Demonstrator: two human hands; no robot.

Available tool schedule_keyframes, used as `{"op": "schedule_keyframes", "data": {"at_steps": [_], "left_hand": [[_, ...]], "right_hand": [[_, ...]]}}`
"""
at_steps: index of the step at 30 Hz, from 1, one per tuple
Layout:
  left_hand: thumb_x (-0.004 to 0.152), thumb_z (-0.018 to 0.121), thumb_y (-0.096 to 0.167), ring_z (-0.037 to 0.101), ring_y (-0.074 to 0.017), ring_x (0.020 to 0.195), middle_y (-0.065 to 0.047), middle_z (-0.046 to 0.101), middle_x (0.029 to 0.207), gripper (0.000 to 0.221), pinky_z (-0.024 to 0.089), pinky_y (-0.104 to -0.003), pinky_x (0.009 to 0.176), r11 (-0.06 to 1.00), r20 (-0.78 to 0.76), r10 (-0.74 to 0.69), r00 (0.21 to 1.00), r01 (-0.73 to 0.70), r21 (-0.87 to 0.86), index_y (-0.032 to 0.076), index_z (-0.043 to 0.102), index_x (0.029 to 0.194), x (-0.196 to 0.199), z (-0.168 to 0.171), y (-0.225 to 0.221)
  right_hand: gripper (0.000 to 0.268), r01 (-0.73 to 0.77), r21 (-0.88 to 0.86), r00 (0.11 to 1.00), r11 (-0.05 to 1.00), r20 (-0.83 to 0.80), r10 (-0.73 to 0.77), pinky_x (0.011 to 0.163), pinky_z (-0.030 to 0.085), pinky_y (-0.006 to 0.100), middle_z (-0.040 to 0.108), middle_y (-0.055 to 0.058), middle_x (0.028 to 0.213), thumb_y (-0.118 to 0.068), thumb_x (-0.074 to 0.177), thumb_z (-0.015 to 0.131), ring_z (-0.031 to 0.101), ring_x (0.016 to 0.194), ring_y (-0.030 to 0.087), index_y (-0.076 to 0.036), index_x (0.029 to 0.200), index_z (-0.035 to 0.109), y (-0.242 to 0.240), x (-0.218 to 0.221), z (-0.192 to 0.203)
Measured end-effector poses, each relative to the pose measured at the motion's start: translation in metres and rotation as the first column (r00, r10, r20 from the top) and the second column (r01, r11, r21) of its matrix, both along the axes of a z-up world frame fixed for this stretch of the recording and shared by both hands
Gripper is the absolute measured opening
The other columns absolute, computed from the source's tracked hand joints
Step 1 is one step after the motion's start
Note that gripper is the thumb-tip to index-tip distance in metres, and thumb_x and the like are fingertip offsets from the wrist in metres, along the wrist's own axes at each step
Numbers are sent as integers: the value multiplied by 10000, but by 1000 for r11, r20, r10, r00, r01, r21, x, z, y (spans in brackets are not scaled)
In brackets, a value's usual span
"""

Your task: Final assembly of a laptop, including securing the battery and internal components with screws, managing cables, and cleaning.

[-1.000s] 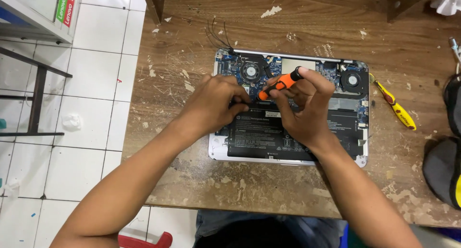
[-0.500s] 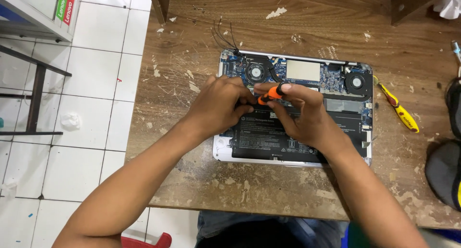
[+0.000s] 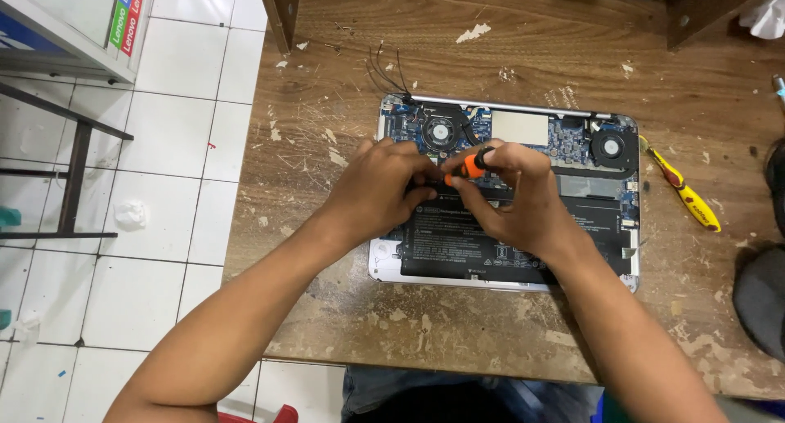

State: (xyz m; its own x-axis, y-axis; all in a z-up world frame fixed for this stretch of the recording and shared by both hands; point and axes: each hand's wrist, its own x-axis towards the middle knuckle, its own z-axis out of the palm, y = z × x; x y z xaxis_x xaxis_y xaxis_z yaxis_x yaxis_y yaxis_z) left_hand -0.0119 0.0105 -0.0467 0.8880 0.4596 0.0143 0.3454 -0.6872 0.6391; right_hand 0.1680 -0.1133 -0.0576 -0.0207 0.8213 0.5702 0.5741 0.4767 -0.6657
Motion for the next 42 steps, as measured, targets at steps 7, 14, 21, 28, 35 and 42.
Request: {"op": "schedule_keyframes", "data": {"at_steps": [7,14,21,28,35,42], "left_hand": [[832,775,159,664,-277,904,-26,708,854,173,419,-381,839,1000,14,-20,1000,20,20,139,764,1004,1,-8,2],[827,783,154,667,-270,900,-24,709,850,181,423,-380,834,999,33,-14,999,12,40,136,766,1006,-2,-4,0],[826,781,139,665,-259,889,-17,712,847,197,421,-368,823,999,24,-5,1000,4,36,148,769,1023,-2,-8,1],[823,786,148,664,-260,887,-18,704,841,210,423,-367,813,999,43,-15,999,14,37,146,768,1032,-2,-4,0],[825,781,144,668,-281,903,-40,714,857,202,430,-379,824,998,31,-34,999,33,49,131,770,1026,-2,-1,0],[825,783,143,662,-261,886,-26,710,846,197,422,-366,819,998,15,-37,999,36,48,140,773,1021,-1,-4,1]], "right_hand": [[588,103,69,992,992,66,-107,677,621,390,728,134,969,80,861,789,756,769,295,-110,1224,367,3,-12,-1],[563,162,104,979,981,111,-173,654,615,389,699,126,918,48,873,811,741,754,299,-101,1218,391,-3,2,-30],[563,137,58,989,989,45,-139,646,618,419,729,182,924,105,883,766,751,711,352,-86,1247,382,2,-21,8],[563,212,135,963,968,139,-230,612,613,462,683,238,940,19,881,824,734,721,405,-69,1225,386,1,-9,-5],[543,191,78,982,978,-22,-190,702,630,460,686,222,993,42,918,767,748,792,374,-28,1239,334,1,-5,-17],[473,37,6,999,999,-29,-37,765,637,501,707,221,1027,146,921,650,770,843,401,-23,1232,336,1,-18,16]]}}
